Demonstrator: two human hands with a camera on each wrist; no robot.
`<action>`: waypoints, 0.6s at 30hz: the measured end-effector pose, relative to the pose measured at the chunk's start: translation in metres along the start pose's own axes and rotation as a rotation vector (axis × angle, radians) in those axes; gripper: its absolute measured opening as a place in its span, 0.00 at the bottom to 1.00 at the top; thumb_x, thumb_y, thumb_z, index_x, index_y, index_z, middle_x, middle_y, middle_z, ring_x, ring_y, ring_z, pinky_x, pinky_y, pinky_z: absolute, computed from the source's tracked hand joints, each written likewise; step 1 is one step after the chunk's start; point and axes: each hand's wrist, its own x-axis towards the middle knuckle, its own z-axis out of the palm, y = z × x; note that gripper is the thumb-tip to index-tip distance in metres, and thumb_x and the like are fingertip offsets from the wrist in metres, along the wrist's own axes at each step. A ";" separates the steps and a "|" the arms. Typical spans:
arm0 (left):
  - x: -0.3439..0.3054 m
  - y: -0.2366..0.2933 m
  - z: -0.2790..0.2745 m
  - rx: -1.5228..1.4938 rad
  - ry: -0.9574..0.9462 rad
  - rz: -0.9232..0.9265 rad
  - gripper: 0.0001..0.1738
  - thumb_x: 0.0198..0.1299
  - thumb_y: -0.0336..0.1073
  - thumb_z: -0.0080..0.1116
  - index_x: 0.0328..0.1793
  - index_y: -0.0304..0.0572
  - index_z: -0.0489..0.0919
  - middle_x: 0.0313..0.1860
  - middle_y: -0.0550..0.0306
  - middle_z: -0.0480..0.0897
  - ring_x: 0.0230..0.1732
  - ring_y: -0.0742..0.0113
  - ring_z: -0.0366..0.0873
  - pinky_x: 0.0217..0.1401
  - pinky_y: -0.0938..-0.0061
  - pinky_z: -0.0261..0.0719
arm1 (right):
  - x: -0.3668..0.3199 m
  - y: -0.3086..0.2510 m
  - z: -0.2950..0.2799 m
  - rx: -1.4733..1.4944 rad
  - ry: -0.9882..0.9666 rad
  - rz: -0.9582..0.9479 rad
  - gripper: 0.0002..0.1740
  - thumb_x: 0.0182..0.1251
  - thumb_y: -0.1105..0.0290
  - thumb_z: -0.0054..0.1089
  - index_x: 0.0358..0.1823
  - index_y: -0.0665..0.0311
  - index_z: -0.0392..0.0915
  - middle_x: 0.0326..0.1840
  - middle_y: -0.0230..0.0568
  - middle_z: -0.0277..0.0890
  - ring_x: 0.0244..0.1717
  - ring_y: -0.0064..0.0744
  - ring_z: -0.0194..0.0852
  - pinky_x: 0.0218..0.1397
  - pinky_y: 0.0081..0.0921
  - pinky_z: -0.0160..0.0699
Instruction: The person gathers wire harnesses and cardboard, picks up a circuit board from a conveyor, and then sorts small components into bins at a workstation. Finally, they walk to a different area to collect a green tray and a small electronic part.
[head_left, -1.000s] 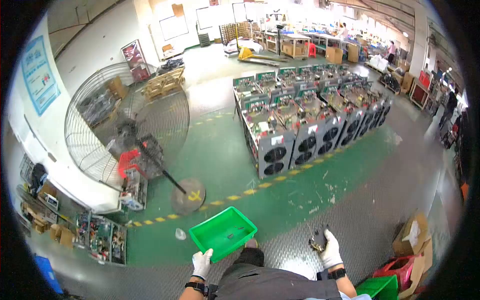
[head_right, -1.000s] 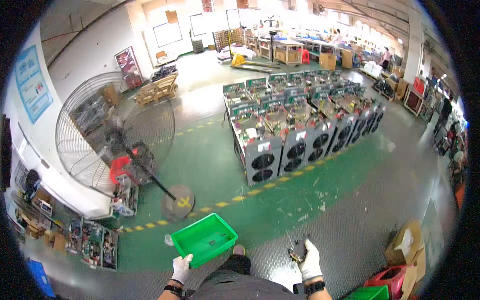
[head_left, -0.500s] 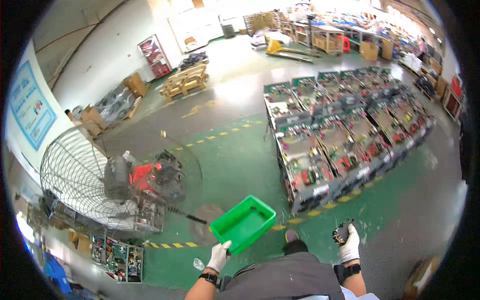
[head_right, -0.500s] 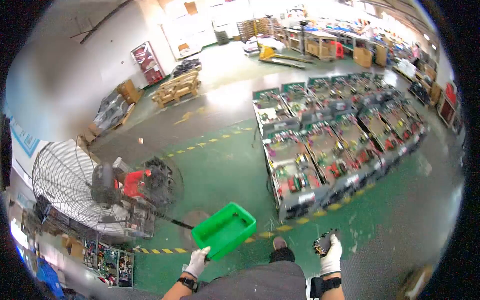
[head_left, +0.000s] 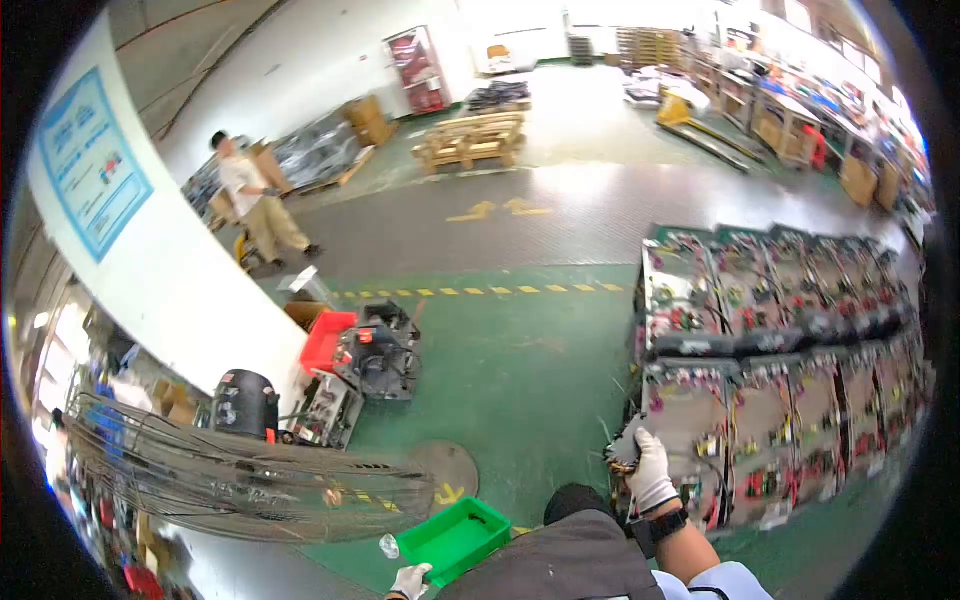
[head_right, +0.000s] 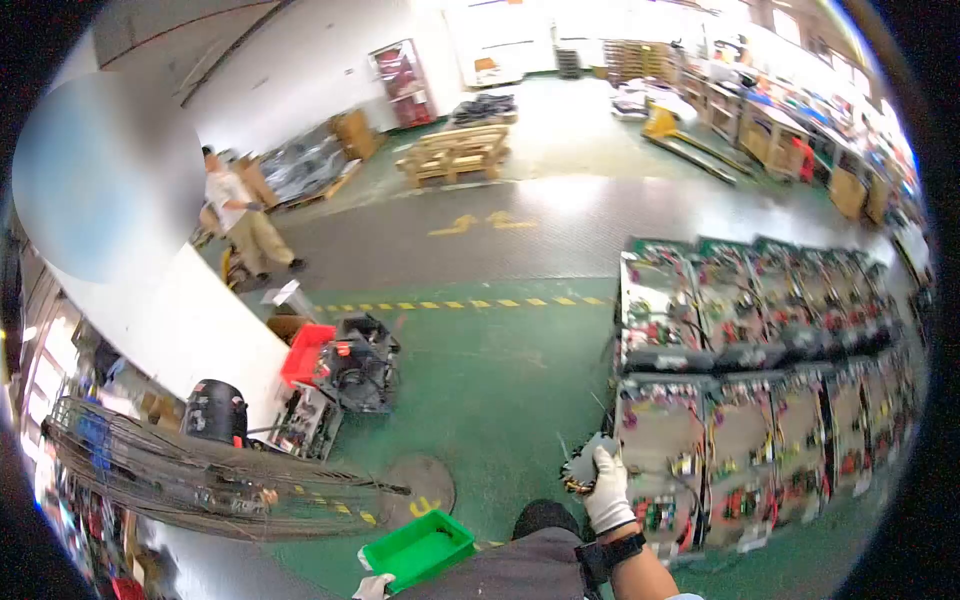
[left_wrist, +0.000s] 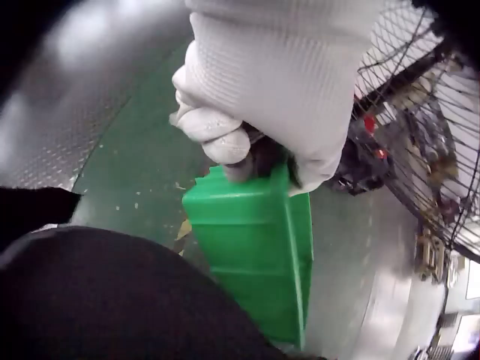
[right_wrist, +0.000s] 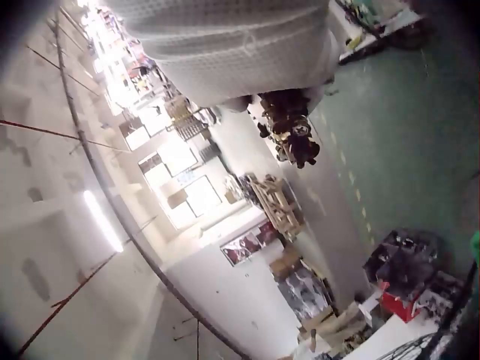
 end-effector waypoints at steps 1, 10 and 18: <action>-0.002 -0.001 0.004 0.161 0.075 -0.011 0.15 0.64 0.46 0.53 0.40 0.43 0.82 0.31 0.54 0.82 0.29 0.63 0.76 0.36 0.66 0.74 | 0.023 0.006 0.020 -0.026 -0.008 0.052 0.10 0.68 0.65 0.56 0.47 0.57 0.74 0.39 0.34 0.77 0.38 0.34 0.78 0.42 0.38 0.82; -0.043 0.054 0.149 -0.558 0.655 -0.373 0.07 0.57 0.38 0.55 0.32 0.44 0.77 0.26 0.45 0.78 0.26 0.55 0.72 0.30 0.60 0.68 | 0.202 0.030 0.227 -0.279 -0.524 0.493 0.10 0.70 0.66 0.53 0.48 0.61 0.74 0.41 0.36 0.77 0.40 0.37 0.78 0.44 0.42 0.82; 0.050 0.013 0.329 0.016 1.072 -0.261 0.10 0.56 0.37 0.58 0.43 0.43 0.79 0.32 0.51 0.79 0.33 0.60 0.73 0.35 0.59 0.70 | 0.319 0.006 0.308 -0.491 -0.712 0.647 0.11 0.69 0.64 0.55 0.48 0.60 0.73 0.42 0.36 0.77 0.41 0.36 0.77 0.43 0.38 0.81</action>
